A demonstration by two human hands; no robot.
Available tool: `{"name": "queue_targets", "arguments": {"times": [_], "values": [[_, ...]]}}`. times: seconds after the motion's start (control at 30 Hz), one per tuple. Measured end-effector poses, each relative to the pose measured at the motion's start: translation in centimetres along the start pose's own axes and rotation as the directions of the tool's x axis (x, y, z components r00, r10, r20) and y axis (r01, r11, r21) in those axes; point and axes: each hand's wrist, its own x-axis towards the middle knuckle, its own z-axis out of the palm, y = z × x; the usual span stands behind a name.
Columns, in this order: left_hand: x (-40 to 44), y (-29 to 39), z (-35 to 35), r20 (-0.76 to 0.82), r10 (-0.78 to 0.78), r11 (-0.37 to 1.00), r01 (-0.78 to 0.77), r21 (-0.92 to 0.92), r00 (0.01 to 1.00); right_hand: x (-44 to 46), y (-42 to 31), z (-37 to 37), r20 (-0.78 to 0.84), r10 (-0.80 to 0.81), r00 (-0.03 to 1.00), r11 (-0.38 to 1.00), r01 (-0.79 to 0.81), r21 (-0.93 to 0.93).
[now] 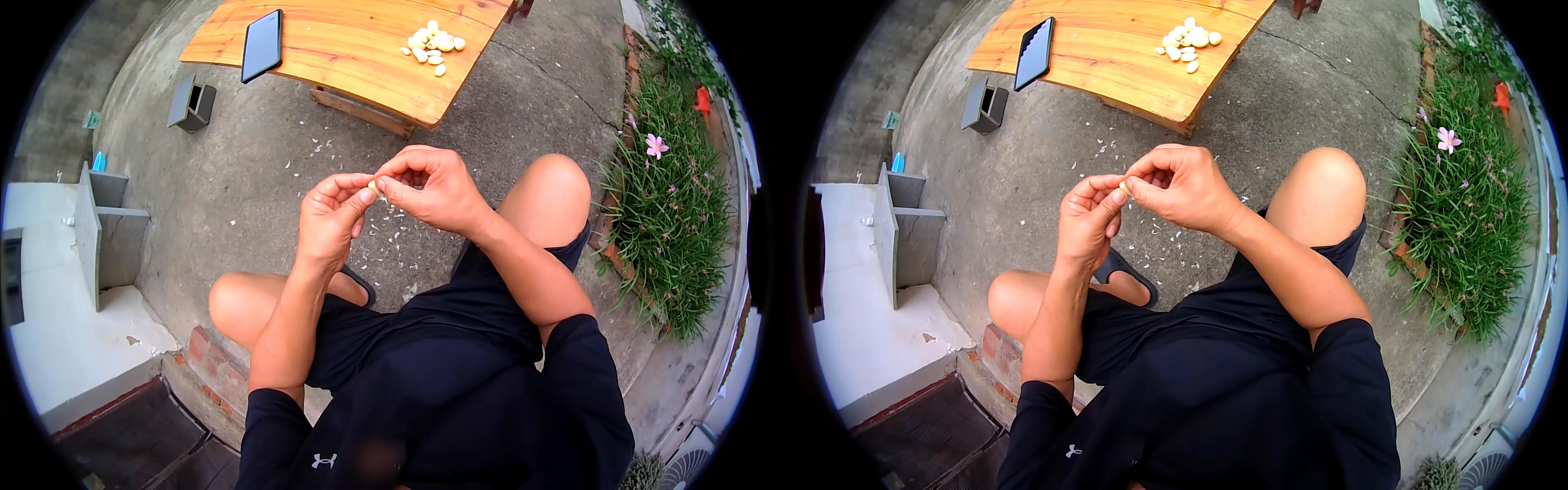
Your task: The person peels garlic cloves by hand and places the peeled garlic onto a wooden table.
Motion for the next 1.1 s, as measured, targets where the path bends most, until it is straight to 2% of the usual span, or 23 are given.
{"name": "queue_targets", "arguments": {"times": [0.1,0.3,0.4,0.5,0.7,0.83,1.1], "values": [[0.0,-0.3,-0.3,0.001,0.002,1.0,-0.003,0.018,1.0,0.1,0.5,0.5,-0.04,0.036,0.999,0.994,-0.032,0.102],[-0.1,-0.4,-0.3,-0.013,-0.032,0.999,0.031,-0.015,0.999,0.0,0.8,0.8,-0.013,0.135,0.991,0.973,-0.13,0.191],[-0.1,-0.2,-0.1,-0.02,-0.054,0.996,0.052,-0.066,0.998,0.1,0.9,0.6,0.029,0.169,0.985,0.93,-0.169,0.325],[0.0,0.1,-0.1,-0.025,-0.051,0.997,0.049,-0.065,0.998,0.0,0.5,0.5,0.059,0.174,0.983,0.91,-0.183,0.372],[0.0,-0.2,-0.5,0.002,-0.012,1.0,0.012,-0.006,1.0,0.0,0.3,0.2,0.067,0.124,0.99,0.963,-0.136,0.233],[-0.1,-0.2,-0.5,0.004,0.0,1.0,0.0,0.021,1.0,0.1,0.0,0.5,0.03,0.138,0.99,0.958,-0.141,0.249],[0.0,-0.3,-0.4,0.0,-0.036,0.998,0.036,-0.05,0.999,-0.1,0.5,1.0,-0.064,0.105,0.992,0.986,-0.095,0.135]]}}
